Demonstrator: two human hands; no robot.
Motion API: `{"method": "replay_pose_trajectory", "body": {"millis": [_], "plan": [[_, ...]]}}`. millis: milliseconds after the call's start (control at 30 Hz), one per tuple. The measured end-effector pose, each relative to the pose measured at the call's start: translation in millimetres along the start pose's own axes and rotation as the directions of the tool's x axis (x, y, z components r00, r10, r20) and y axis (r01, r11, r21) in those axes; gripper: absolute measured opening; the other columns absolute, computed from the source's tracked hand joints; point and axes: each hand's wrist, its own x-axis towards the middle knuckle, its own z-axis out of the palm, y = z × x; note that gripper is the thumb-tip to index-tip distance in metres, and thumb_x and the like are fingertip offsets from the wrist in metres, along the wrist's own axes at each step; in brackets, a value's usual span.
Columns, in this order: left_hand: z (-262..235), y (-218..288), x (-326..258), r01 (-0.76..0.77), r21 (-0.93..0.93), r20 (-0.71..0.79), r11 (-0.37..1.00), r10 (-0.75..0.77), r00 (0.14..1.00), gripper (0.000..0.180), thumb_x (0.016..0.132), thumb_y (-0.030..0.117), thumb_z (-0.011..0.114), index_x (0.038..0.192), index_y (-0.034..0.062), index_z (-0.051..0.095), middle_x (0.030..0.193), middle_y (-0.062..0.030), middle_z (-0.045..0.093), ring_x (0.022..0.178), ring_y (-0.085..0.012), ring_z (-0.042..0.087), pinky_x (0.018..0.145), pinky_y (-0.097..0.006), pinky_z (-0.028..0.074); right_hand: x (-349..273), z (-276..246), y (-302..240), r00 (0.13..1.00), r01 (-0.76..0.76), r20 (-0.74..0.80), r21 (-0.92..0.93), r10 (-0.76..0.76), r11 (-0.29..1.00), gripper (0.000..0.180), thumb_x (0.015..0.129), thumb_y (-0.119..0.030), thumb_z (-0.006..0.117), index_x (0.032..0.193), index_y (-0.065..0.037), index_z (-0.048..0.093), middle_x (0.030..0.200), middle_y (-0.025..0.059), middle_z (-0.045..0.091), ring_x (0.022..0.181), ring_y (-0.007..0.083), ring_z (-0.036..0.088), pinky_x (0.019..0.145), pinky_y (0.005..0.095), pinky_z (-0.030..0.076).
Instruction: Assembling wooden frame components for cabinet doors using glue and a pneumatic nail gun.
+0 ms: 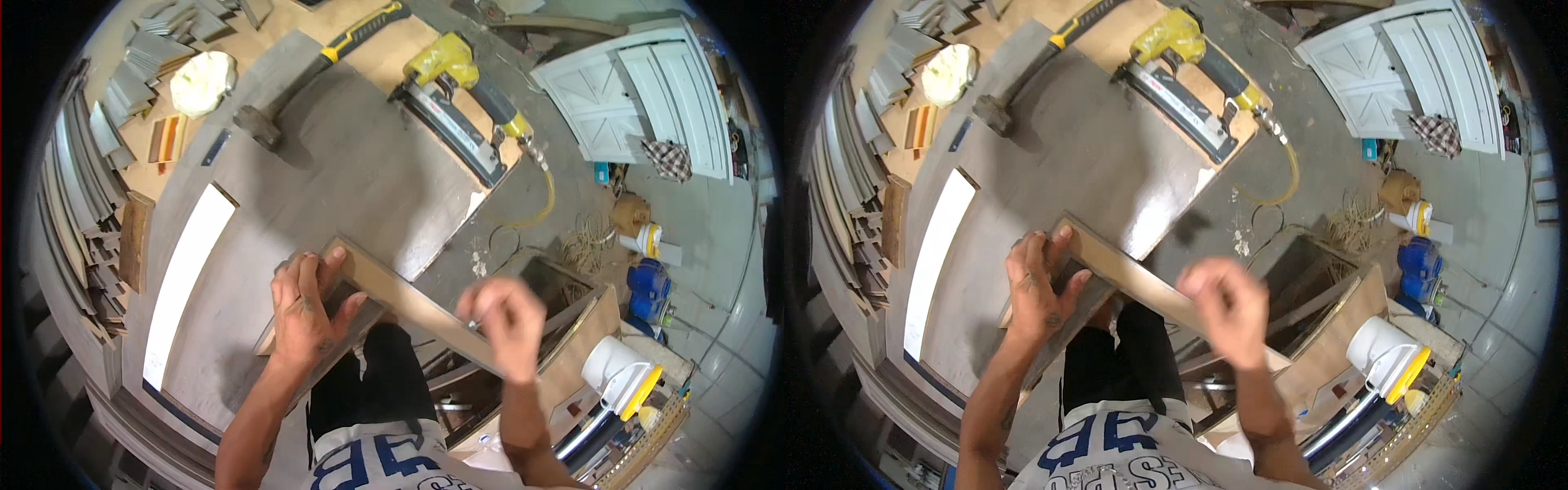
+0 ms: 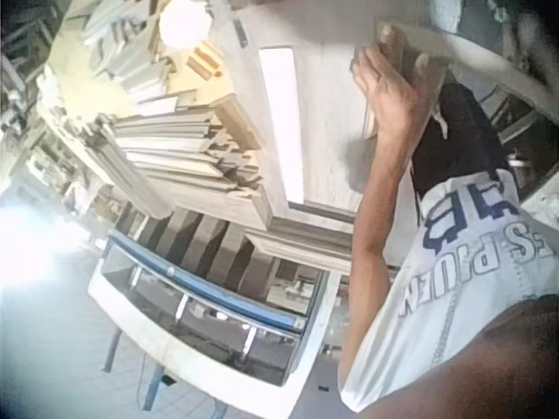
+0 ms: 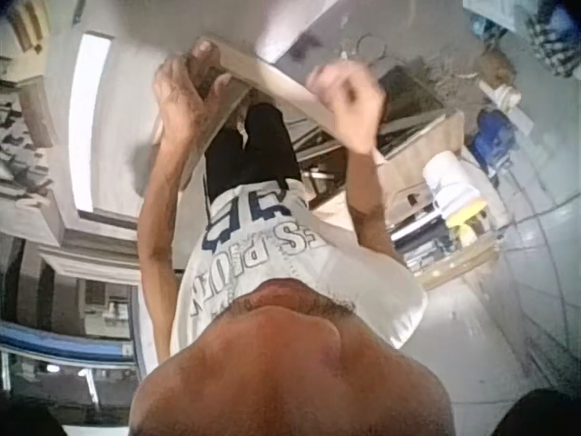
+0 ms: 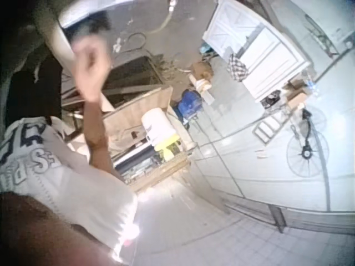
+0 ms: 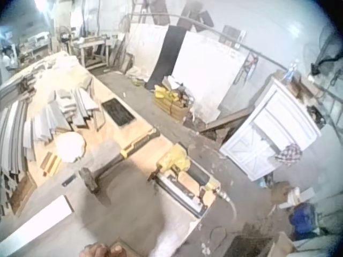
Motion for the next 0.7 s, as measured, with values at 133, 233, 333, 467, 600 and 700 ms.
{"method": "replay_pose_trajectory", "body": {"millis": [133, 233, 333, 467, 600, 700], "plan": [[0.5, 9.2, 8.3, 0.031, -0.019, 0.001, 0.999, -0.031, 1.000, 0.080, 0.068, 0.016, 0.084, 0.134, -0.0024, 0.041, 0.125, -0.0201, 0.052, 0.113, -0.0385, 0.047, 0.097, -0.047, 0.037, 140.7, -22.8, -26.7, 0.854, 0.340, -0.094, -0.644, -0.512, 0.685, 0.022, 0.087, -0.011, 0.068, 0.105, 0.001, 0.063, 0.096, 0.0135, 0.065, 0.086, 0.0266, 0.064, 0.081, 0.0353, 0.051], [-0.5, 4.5, 7.1, -0.094, -0.021, -0.072, 0.995, 0.092, 0.993, 0.074, 0.071, 0.017, 0.082, 0.135, 0.0020, 0.048, 0.123, -0.0194, 0.049, 0.114, -0.0383, 0.047, 0.098, -0.046, 0.037, 235.4, -25.8, -25.1, 0.713, 0.465, 0.178, -0.844, -0.678, 0.268, 0.041, 0.084, -0.018, 0.070, 0.117, 0.002, 0.059, 0.103, 0.0223, 0.064, 0.097, 0.0416, 0.060, 0.090, 0.0430, 0.047], [1.7, 5.8, 9.5, -0.048, -0.022, -0.035, 0.999, 0.047, 0.998, 0.071, 0.074, 0.023, 0.080, 0.134, 0.0021, 0.049, 0.121, -0.0184, 0.050, 0.113, -0.0368, 0.048, 0.098, -0.046, 0.037, 274.2, -35.7, -30.3, 0.891, 0.387, 0.254, -0.857, -0.376, 0.340, 0.050, 0.084, -0.026, 0.068, 0.122, 0.004, 0.054, 0.109, 0.0273, 0.061, 0.104, 0.0419, 0.058, 0.091, 0.0439, 0.046], [6.5, -5.0, 2.3, -0.025, -0.040, -0.074, 0.999, 0.022, 0.997, 0.067, 0.076, 0.028, 0.078, 0.132, 0.0044, 0.051, 0.119, -0.0175, 0.050, 0.114, -0.0361, 0.048, 0.099, -0.045, 0.037, 250.5, -31.5, -35.2, 0.793, 0.539, 0.386, -0.805, -0.472, 0.247, 0.046, 0.086, -0.025, 0.068, 0.115, 0.007, 0.053, 0.103, 0.0286, 0.063, 0.099, 0.0442, 0.060, 0.083, 0.0445, 0.048], [3.3, -3.8, 0.5, -0.018, -0.017, -0.045, 1.000, 0.017, 0.999, 0.068, 0.074, 0.027, 0.080, 0.131, 0.0038, 0.052, 0.120, -0.0172, 0.050, 0.114, -0.0357, 0.048, 0.099, -0.045, 0.038, 194.7, -24.2, -47.4, 0.912, 0.408, 0.336, -0.809, -0.236, 0.423, 0.047, 0.089, -0.027, 0.067, 0.115, 0.009, 0.050, 0.094, 0.0280, 0.065, 0.089, 0.0434, 0.063, 0.077, 0.0415, 0.050], [6.5, -3.3, 1.5, -0.024, -0.008, -0.072, 1.000, 0.023, 0.997, 0.069, 0.072, 0.026, 0.081, 0.130, 0.0031, 0.053, 0.118, -0.0162, 0.051, 0.113, -0.0351, 0.049, 0.097, -0.045, 0.040, 183.9, -20.0, -27.1, 0.891, 0.446, 0.341, -0.785, -0.301, 0.430, 0.049, 0.086, -0.026, 0.071, 0.117, 0.009, 0.053, 0.094, 0.0242, 0.065, 0.088, 0.0387, 0.063, 0.077, 0.0397, 0.049]]}}
